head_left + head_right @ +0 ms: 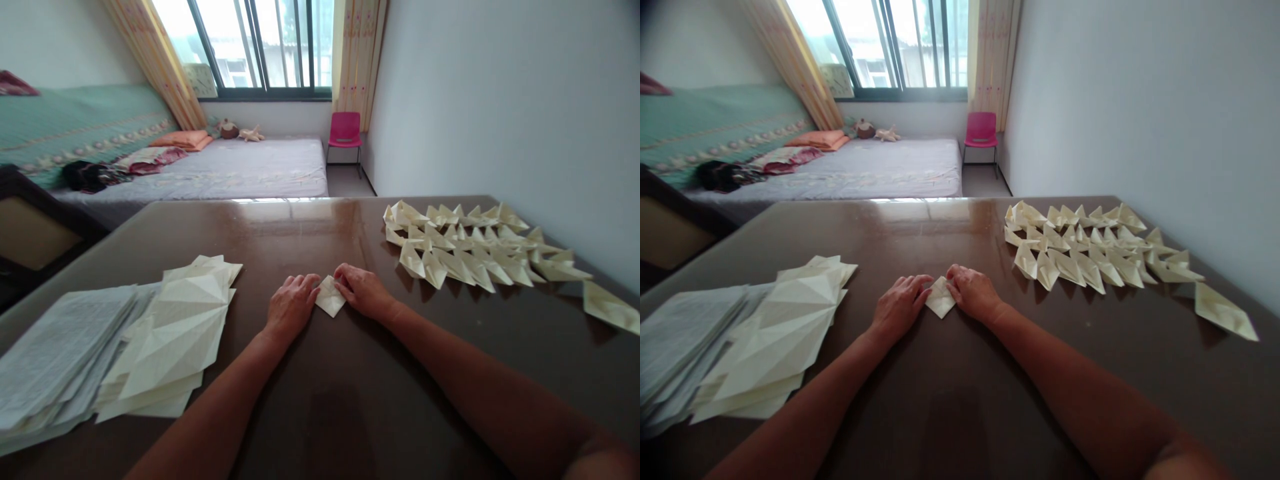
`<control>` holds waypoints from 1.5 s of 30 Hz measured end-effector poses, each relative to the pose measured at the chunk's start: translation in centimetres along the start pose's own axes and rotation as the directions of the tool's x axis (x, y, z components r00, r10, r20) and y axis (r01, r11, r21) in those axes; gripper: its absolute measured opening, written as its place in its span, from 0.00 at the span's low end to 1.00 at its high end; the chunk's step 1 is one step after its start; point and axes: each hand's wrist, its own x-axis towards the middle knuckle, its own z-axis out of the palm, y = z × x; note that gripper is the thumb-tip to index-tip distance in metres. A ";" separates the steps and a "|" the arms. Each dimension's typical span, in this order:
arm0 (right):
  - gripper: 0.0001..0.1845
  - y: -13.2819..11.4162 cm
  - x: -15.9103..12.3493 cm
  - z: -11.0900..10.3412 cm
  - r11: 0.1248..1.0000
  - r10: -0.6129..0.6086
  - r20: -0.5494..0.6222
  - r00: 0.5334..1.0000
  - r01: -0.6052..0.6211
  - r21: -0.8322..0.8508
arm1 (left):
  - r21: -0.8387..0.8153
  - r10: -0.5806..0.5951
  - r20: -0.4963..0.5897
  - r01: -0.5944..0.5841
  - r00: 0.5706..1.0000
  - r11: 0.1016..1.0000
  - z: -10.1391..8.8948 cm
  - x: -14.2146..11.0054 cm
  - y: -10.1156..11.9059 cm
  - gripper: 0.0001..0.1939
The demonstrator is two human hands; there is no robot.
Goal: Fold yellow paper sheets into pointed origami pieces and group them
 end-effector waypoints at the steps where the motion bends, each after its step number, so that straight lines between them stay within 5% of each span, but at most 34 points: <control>1: 0.06 0.0 0.0 0.0 1.000 -0.007 -0.001 1.000 0.007 -0.008 | 0.015 -0.002 -0.001 0.002 1.000 1.000 0.0 0.0 0.1 0.14; 10: 0.12 -0.8 0.0 -1.0 0.978 -0.067 0.074 0.995 0.080 -0.193 | 0.012 0.227 0.042 -0.228 0.973 0.974 -0.3 -0.4 -0.1 0.17; 16: 0.14 -2.6 -1.0 -2.8 0.874 -0.152 0.246 0.957 0.246 -0.418 | 0.012 0.234 0.041 -0.235 0.971 0.972 -1.0 -0.9 -0.1 0.16; 28: 0.13 -4.9 -2.9 -2.9 0.828 0.021 0.323 0.946 0.164 -0.536 | 0.173 0.170 0.051 -0.176 0.984 0.969 -2.0 -1.8 0.5 0.12; 36: 0.13 -2.7 -0.7 -2.2 0.918 0.027 0.104 0.994 0.016 -0.396 | 0.153 0.195 0.024 -0.196 0.981 0.969 -1.8 -1.7 0.4 0.09; 45: 0.08 -0.6 -0.2 -0.7 0.982 0.093 0.070 0.993 -0.103 0.158 | 0.007 0.138 -0.087 -0.138 0.987 0.990 -1.1 -1.6 0.5 0.07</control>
